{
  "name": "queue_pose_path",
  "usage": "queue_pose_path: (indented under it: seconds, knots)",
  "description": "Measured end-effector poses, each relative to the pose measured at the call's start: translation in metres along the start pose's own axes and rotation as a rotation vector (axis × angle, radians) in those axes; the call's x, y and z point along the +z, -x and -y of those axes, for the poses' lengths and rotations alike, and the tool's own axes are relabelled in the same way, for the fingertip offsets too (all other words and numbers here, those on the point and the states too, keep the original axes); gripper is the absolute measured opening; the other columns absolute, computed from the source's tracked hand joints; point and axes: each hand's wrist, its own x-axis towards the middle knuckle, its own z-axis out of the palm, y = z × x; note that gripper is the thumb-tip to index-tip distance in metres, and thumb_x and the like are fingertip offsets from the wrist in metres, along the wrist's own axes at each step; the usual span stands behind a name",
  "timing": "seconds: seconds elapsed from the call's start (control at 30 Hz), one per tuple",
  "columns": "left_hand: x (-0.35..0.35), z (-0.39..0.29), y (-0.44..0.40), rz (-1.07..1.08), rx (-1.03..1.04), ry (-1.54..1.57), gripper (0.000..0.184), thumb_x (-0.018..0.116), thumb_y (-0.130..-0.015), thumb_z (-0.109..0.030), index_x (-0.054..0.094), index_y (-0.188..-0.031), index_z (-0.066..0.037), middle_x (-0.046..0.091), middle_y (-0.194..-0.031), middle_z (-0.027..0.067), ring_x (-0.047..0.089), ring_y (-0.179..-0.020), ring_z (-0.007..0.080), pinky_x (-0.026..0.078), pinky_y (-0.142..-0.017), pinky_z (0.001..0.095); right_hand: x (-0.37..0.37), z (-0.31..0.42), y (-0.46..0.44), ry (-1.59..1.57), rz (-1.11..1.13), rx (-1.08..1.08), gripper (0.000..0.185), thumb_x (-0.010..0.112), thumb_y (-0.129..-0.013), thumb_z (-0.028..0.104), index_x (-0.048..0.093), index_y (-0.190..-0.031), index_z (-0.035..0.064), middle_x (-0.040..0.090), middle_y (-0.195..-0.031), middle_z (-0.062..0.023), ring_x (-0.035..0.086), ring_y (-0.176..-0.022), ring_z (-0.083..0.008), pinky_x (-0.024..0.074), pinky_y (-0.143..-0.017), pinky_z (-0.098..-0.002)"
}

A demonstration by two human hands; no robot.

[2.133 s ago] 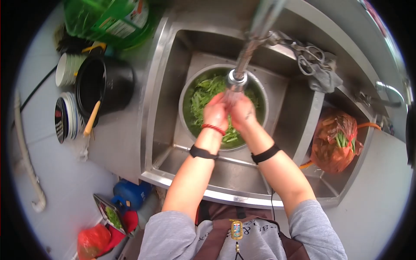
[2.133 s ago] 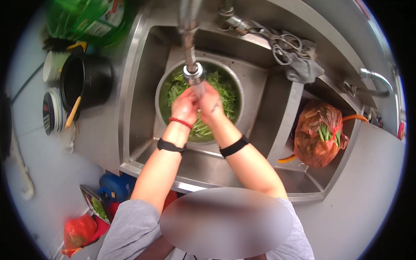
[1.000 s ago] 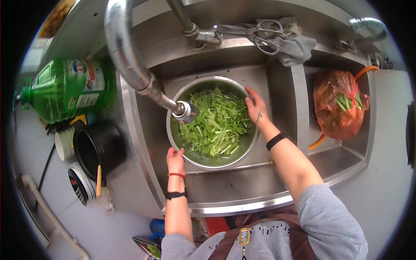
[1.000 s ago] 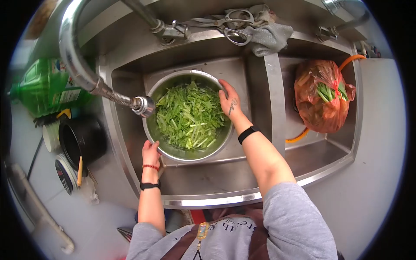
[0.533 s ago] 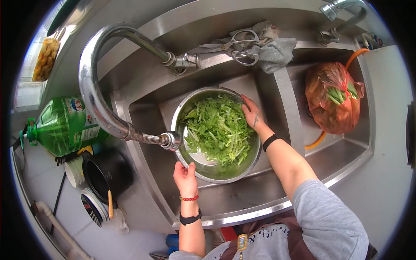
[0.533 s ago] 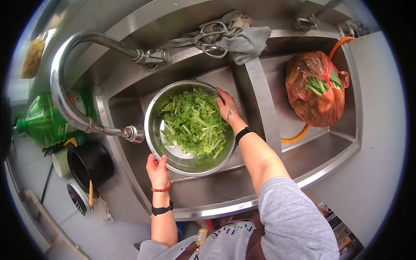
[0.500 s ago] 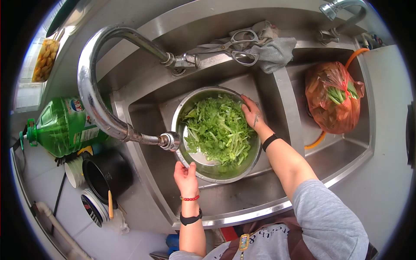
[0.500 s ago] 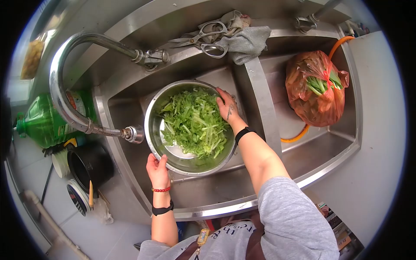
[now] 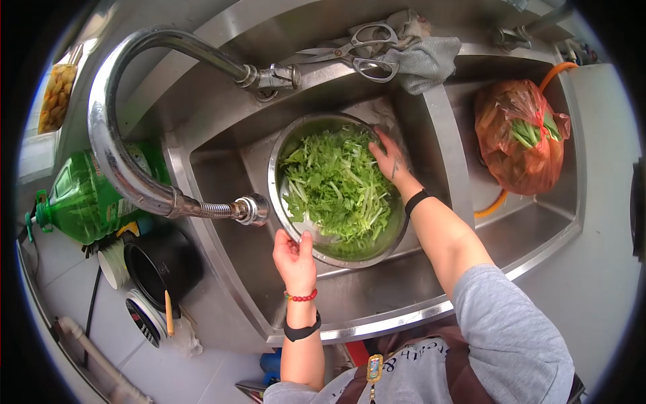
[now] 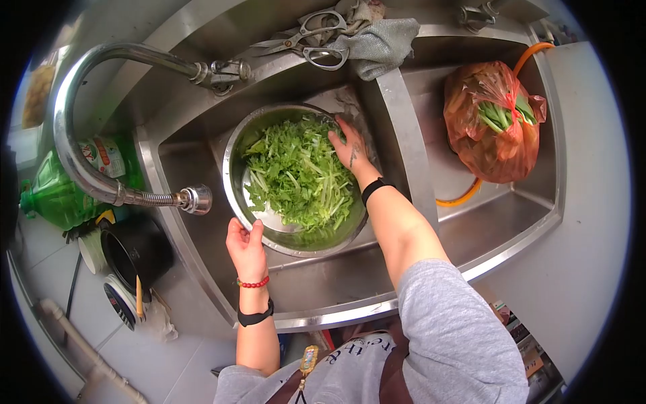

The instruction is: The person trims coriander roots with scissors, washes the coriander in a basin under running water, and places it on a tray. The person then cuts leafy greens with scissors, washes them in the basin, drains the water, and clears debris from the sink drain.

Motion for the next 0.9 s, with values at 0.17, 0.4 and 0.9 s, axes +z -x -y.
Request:
queue_pose_path:
  seconds: [0.17, 0.4, 0.9]
  knots:
    - [0.006, -0.002, -0.003, -0.02, 0.024, 0.054, 0.01, 0.06, -0.088, -0.002, 0.05, -0.086, -0.004, 0.056, -0.079, -0.0023, 0.046, -0.068, 0.0023, 0.038, -0.061, 0.0191, 0.003, -0.003, -0.002, 0.087, -0.014, 0.043, 0.065, 0.053, -0.088, 0.051, 0.038, -0.143, 0.0201, 0.039, -0.145, -0.0144, 0.034, -0.134, -0.0349, 0.0296, -0.109, -0.0434]
    - [0.007, -0.002, -0.003, 0.029, 0.008, 0.059, 0.009, 0.059, -0.088, 0.002, 0.052, -0.09, -0.004, 0.059, -0.088, 0.0009, 0.052, -0.079, 0.0052, 0.042, -0.074, 0.0211, 0.003, -0.006, -0.002, 0.063, -0.029, 0.011, 0.066, 0.053, -0.087, 0.052, 0.038, -0.143, 0.02, 0.039, -0.144, -0.0153, 0.033, -0.133, -0.0371, 0.0289, -0.109, -0.0431]
    - [0.026, -0.022, -0.007, 0.035, 0.066, 0.021, 0.01, 0.061, -0.088, 0.001, 0.052, -0.087, -0.004, 0.055, -0.082, -0.0026, 0.048, -0.073, 0.0032, 0.039, -0.068, 0.0189, 0.003, -0.012, 0.001, 0.03, -0.025, 0.04, 0.067, 0.052, -0.086, 0.055, 0.036, -0.144, 0.0251, 0.035, -0.145, -0.0188, 0.03, -0.134, -0.0405, 0.027, -0.109, -0.0489]
